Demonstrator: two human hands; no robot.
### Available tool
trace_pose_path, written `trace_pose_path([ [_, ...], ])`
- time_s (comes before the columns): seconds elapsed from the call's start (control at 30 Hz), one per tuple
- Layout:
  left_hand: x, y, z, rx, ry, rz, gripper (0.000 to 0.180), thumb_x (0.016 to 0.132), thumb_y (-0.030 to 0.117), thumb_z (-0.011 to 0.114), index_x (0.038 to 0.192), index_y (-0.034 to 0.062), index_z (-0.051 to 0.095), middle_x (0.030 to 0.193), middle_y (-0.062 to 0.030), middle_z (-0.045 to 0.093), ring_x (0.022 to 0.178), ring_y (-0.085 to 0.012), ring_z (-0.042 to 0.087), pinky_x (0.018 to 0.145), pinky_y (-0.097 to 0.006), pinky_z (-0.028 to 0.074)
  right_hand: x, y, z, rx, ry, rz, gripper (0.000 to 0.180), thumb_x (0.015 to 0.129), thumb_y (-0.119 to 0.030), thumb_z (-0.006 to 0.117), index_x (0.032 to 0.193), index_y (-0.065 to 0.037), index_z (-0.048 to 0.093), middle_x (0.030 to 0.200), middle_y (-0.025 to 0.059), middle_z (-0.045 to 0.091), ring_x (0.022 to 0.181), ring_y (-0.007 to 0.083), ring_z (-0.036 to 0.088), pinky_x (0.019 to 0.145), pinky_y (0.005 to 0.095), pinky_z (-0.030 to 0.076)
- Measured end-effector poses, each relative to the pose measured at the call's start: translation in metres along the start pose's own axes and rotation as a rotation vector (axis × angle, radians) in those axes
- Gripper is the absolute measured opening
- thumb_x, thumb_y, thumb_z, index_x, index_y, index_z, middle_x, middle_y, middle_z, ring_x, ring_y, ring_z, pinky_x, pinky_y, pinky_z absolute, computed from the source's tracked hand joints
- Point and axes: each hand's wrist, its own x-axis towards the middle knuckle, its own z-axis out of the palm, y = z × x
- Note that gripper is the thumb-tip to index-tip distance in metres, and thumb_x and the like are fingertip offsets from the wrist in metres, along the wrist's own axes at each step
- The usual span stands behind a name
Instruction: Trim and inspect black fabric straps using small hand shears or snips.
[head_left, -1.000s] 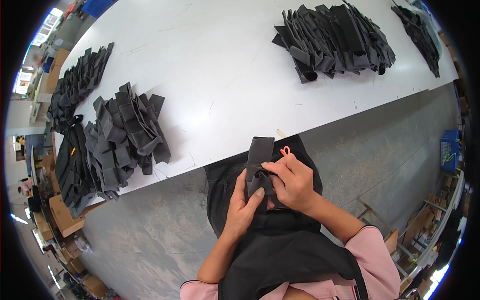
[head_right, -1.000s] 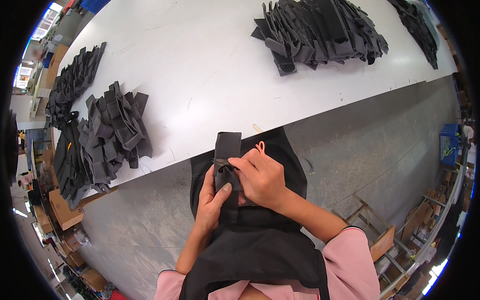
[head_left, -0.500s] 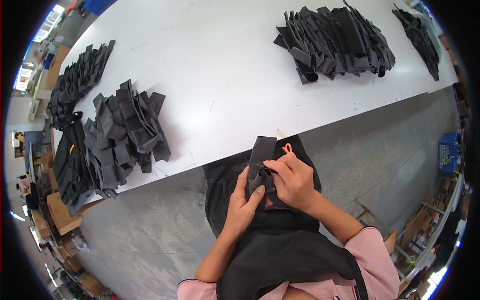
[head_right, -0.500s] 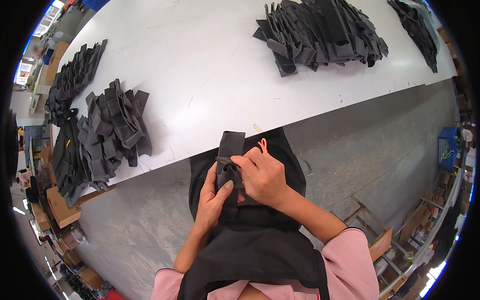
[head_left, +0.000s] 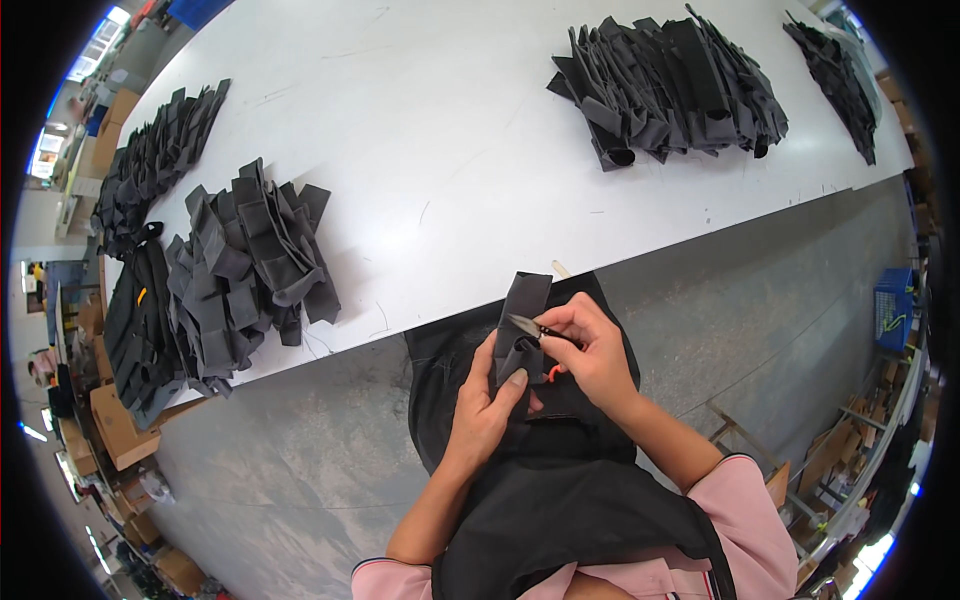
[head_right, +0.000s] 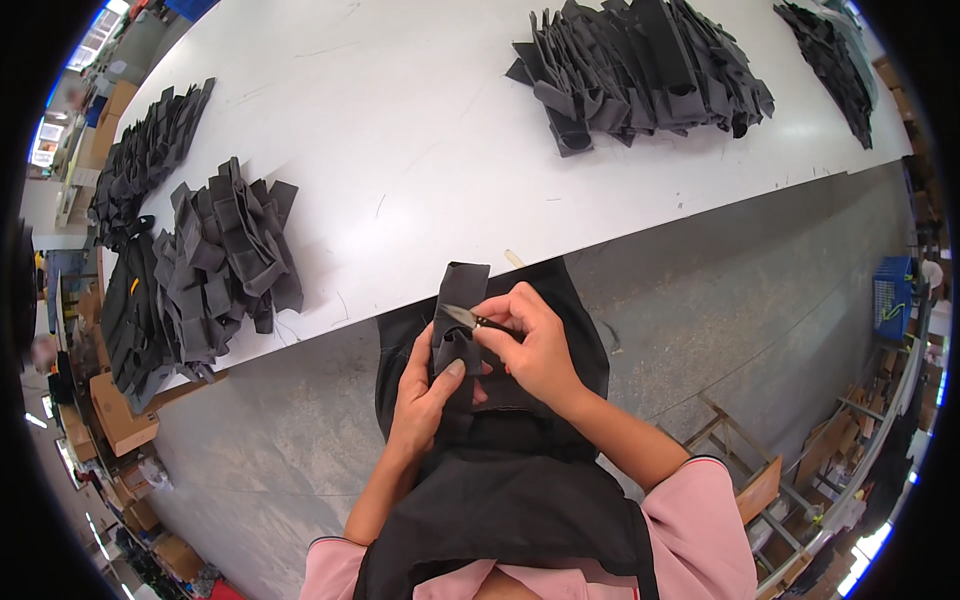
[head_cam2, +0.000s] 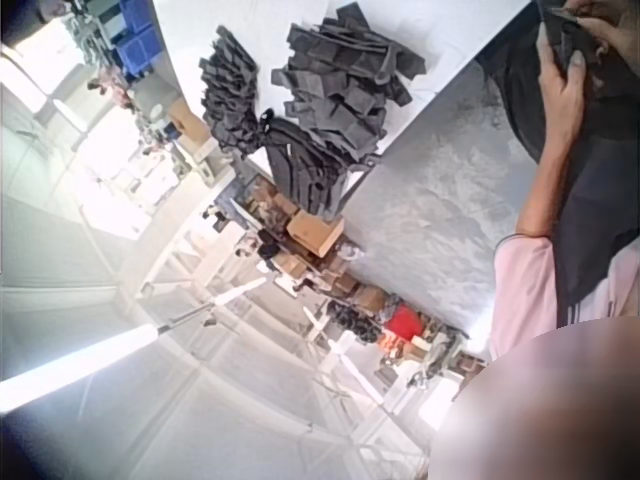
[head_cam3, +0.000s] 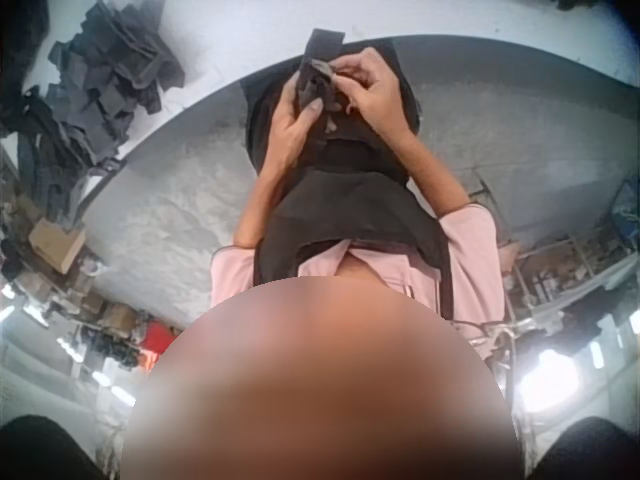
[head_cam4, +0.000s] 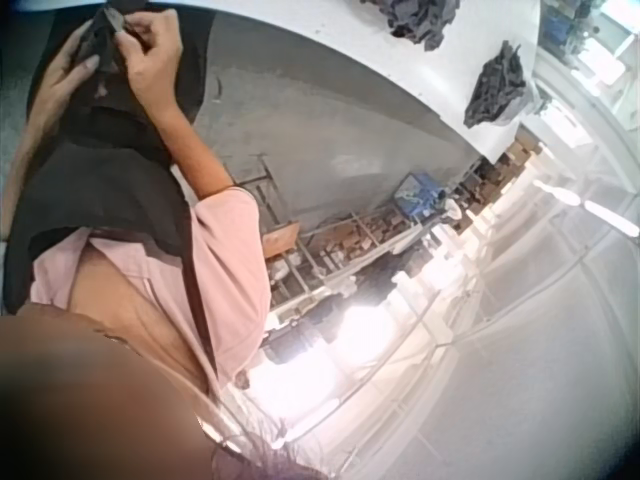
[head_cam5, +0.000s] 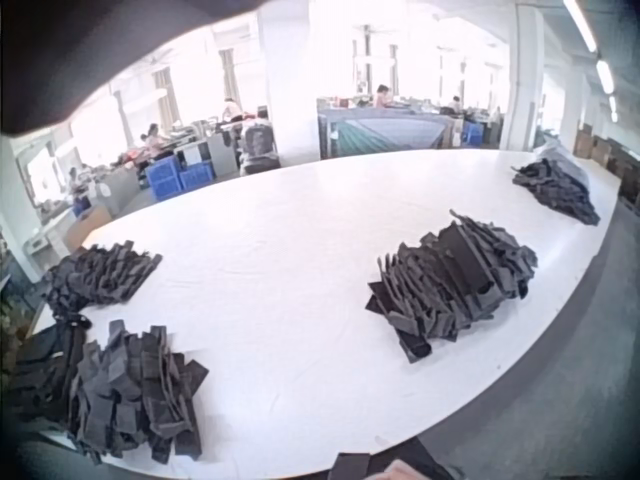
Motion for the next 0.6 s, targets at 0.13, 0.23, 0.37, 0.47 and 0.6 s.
trace_pose_path([
  [0.13, -0.001, 0.003, 0.000, -0.052, -0.019, -0.024, 0.053, 0.092, 0.009, 0.050, 0.140, 0.0024, 0.029, 0.100, -0.0139, 0.062, 0.071, -0.0147, 0.060, 0.067, -0.028, 0.050, 0.001, -0.010, -0.001, -0.510, -0.006, -0.362, 0.011, 0.081, 0.004, 0.060, 0.092, 0.001, 0.060, 0.084, -0.0004, 0.049, 0.070, 0.0048, 0.052, 0.055, 0.0171, 0.040],
  [0.23, 0.004, 0.003, -0.005, -0.132, -0.038, -0.034, 0.053, 0.093, 0.011, 0.050, 0.140, 0.0031, 0.028, 0.101, -0.0162, 0.062, 0.071, -0.0162, 0.061, 0.067, -0.029, 0.051, 0.016, 0.001, 0.005, -0.109, -0.002, -0.151, 0.012, 0.081, 0.005, 0.060, 0.093, 0.001, 0.060, 0.083, -0.0009, 0.050, 0.069, 0.0044, 0.051, 0.056, 0.0171, 0.040],
  [0.37, 0.021, 0.007, -0.020, -0.330, -0.010, -0.046, 0.035, 0.097, 0.021, 0.049, 0.124, 0.0044, 0.034, 0.107, -0.0190, 0.061, 0.075, -0.0217, 0.064, 0.068, -0.033, 0.055, 0.015, -0.001, -0.001, -0.047, 0.065, -0.015, 0.013, 0.081, 0.004, 0.061, 0.094, 0.001, 0.060, 0.081, -0.0015, 0.051, 0.068, 0.0041, 0.050, 0.060, 0.0172, 0.041],
  [0.47, 0.032, 0.013, -0.028, -0.431, 0.071, -0.004, 0.029, 0.098, 0.024, 0.048, 0.119, 0.0077, 0.036, 0.111, -0.0181, 0.057, 0.084, -0.0216, 0.064, 0.072, -0.039, 0.058, 0.004, 0.003, -0.005, -0.156, -0.012, -0.119, 0.015, 0.078, 0.003, 0.065, 0.093, 0.002, 0.062, 0.083, 0.0025, 0.047, 0.062, 0.0072, 0.051, 0.054, 0.0212, 0.042],
  [0.6, 0.042, 0.016, -0.039, -0.467, 0.140, 0.021, 0.029, 0.097, 0.027, 0.048, 0.119, 0.0102, 0.037, 0.107, -0.0150, 0.059, 0.083, -0.0201, 0.063, 0.068, -0.037, 0.057, -0.023, -0.008, -0.007, -0.574, -0.121, -0.311, 0.022, 0.071, -0.002, 0.072, 0.091, -0.004, 0.064, 0.077, 0.0039, 0.047, 0.058, 0.0145, 0.047, 0.052, 0.0267, 0.038],
])
